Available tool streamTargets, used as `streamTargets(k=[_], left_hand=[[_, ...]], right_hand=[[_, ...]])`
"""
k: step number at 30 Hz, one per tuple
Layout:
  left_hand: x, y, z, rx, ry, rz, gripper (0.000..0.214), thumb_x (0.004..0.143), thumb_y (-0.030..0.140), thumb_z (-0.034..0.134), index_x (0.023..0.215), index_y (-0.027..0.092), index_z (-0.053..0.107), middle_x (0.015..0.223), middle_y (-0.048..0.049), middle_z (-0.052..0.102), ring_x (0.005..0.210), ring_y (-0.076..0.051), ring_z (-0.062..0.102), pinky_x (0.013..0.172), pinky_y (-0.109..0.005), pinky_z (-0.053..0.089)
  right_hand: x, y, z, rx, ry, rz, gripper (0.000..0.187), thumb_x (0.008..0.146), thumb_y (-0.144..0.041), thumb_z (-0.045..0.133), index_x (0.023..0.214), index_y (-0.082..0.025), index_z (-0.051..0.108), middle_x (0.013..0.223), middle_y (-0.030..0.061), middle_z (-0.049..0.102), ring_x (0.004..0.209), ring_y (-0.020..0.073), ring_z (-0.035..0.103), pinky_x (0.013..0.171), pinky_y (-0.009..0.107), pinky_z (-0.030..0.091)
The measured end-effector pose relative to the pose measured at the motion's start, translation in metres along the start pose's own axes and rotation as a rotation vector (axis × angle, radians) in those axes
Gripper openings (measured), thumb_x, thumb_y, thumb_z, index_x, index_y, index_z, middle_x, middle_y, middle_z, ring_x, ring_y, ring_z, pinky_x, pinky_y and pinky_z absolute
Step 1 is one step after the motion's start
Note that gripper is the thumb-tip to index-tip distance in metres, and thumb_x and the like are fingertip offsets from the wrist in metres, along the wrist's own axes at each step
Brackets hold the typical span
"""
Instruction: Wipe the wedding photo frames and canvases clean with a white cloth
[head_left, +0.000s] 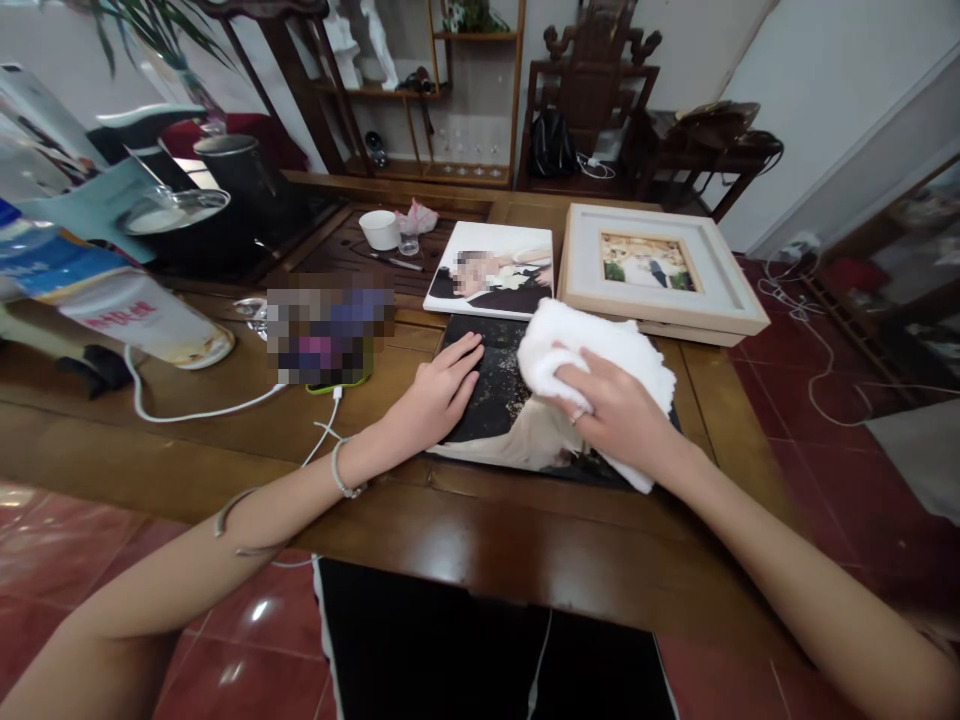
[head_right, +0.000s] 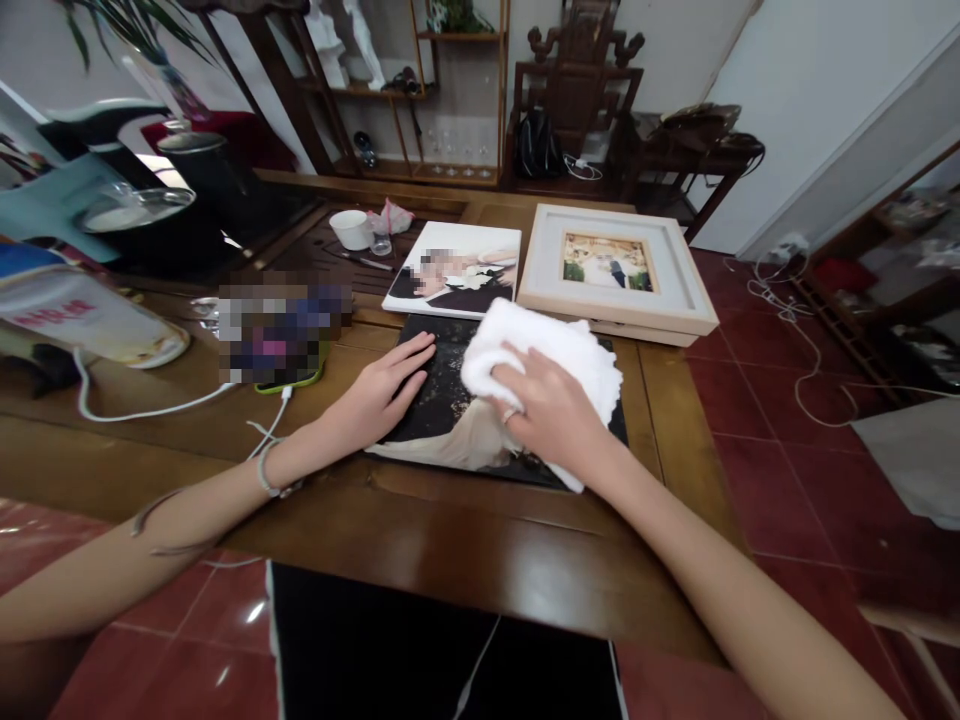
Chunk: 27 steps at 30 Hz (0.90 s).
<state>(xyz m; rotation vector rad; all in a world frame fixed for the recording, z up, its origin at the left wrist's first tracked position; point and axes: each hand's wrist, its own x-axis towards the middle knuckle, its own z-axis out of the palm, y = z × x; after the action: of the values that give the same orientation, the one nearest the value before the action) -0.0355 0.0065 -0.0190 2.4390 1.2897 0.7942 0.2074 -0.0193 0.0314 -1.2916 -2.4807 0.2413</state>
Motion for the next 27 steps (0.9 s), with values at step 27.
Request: streamTargets(k=[27], left_hand=[[0.004,0.009,-0.007,-0.111,0.095,-0.042,0.041,0.096,0.026,0.034,0.130,0.009,0.048,0.141,-0.0149,0.045,0.133,-0.022,0.039,0.111,-0.043,0.031]], right_hand=[[0.013,-0.016,0.017,0.048,0.028,-0.084,0.018,0.082,-0.012,0.046,0.093,-0.016,0.058,0.128,0.0173,0.054,0.130,0.0290,0.036,0.106,0.050,0.027]])
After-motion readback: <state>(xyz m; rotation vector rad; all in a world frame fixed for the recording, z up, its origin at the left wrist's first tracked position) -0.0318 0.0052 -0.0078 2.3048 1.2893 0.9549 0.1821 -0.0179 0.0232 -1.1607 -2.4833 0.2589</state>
